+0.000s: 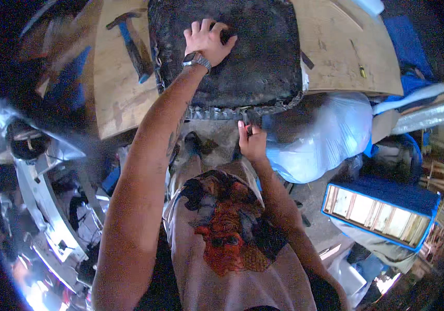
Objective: Removing staples from the bottom of a chair seat using a screwdriver and pliers.
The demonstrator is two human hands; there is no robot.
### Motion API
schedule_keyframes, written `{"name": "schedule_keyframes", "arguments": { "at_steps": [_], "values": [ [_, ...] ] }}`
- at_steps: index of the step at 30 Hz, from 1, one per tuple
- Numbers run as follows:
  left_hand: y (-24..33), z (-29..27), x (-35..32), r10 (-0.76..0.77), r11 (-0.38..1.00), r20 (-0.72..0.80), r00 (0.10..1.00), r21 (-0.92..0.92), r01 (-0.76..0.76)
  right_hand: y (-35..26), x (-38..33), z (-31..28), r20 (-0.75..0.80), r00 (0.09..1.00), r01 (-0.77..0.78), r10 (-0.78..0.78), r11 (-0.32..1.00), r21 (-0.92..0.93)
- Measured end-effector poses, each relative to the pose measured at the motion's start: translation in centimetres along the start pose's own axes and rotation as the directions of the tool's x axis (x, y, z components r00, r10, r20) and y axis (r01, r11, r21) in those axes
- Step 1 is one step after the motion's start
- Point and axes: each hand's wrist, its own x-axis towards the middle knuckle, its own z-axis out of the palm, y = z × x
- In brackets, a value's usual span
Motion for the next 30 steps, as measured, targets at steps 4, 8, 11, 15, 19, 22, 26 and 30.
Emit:
{"name": "schedule_keyframes", "arguments": {
  "at_steps": [4, 8, 11, 15, 19, 22, 26, 30],
  "values": [
    [-1.5, -0.3, -0.7, -0.089, 0.965, -0.091, 0.992, -0.253, 0.063, -0.6, -0.5, 0.6, 0.21, 0.934, -0.343, 0.288, 0.885, 0.316],
    [-1.0, -4.5, -1.6, -0.295, 0.52, 0.07, 0.953, -0.825, 0.222, -2.1, -1.8, -3.2, 0.742, 0.67, -0.741, 0.019, -0.041, 0.67],
    [1.9, -14.9, -3.7, -0.156, -0.394, 0.228, 0.961, -0.907, 0.151, -2.8, -2.1, -5.1, 0.815, 0.578, -0.812, 0.025, -0.073, 0.579],
    [-3.2, -20.1, -20.5, -0.081, -0.638, 0.533, 0.842, -0.677, 0.367, -1.7, -0.7, -3.2, 0.851, 0.512, -0.859, -0.114, -0.09, 0.505],
    [-8.4, -30.6, -24.1, 0.081, -0.808, 0.682, 0.727, -0.382, 0.449, 0.6, -0.2, -4.5, 0.846, 0.528, -0.833, -0.07, -0.239, 0.5],
    [5.7, -38.3, -15.1, 0.135, -0.606, -0.375, 0.917, -0.764, -0.223, 0.8, -0.4, -1.9, 0.864, 0.474, -0.873, -0.171, -0.223, 0.435],
    [4.5, -33.3, -18.3, -0.083, -0.692, -0.067, 0.994, -0.714, -0.106, 0.9, 0.3, -2.1, 0.853, 0.414, -0.91, -0.318, -0.129, 0.394],
    [3.2, -26.0, -19.9, -0.234, -0.802, 0.291, 0.928, -0.598, -0.014, 0.2, 0.7, -2.8, 0.862, 0.435, -0.9, -0.262, -0.14, 0.412]
  ]
}}
